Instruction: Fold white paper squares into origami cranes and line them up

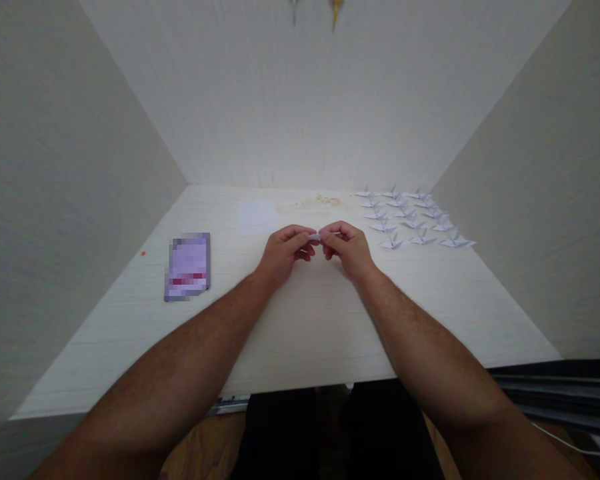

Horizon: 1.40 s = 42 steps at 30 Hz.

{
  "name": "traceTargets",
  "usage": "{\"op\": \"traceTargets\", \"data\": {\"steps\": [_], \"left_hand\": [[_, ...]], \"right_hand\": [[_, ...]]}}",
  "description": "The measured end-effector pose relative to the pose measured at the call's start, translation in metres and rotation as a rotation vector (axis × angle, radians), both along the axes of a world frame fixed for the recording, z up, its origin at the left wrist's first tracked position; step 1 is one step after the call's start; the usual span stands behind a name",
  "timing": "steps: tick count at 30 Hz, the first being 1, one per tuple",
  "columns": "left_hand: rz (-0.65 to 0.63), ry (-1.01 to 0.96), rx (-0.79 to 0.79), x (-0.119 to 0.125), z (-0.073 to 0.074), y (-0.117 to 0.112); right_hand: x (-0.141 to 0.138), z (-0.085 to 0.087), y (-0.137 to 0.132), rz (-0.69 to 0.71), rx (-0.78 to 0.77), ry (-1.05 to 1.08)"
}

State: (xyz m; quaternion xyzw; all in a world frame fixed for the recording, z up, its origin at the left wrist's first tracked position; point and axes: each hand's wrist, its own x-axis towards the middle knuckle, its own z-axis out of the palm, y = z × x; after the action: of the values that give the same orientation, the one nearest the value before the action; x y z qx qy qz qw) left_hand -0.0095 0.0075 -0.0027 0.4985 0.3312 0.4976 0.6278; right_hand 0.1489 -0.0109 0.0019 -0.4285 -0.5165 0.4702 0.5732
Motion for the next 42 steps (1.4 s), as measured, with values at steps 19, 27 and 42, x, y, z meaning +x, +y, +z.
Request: {"op": "traceTargets", "data": {"steps": [19,27,42], "left_hand": [[0.094,0.25,0.04,0.003,0.0,-0.001],[0.228,0.118,0.053,0.004,-0.006,0.005],[0.181,0.121,0.21,0.004,-0.001,-0.001]], "right_hand": [[-0.002,0.0,0.001,-0.138,0.032,-0.162],[-0.004,-0.001,-0.001,-0.243,0.153,-0.178],[-0.008,-0.004,-0.001,-0.158,0.117,-0.294]]}}
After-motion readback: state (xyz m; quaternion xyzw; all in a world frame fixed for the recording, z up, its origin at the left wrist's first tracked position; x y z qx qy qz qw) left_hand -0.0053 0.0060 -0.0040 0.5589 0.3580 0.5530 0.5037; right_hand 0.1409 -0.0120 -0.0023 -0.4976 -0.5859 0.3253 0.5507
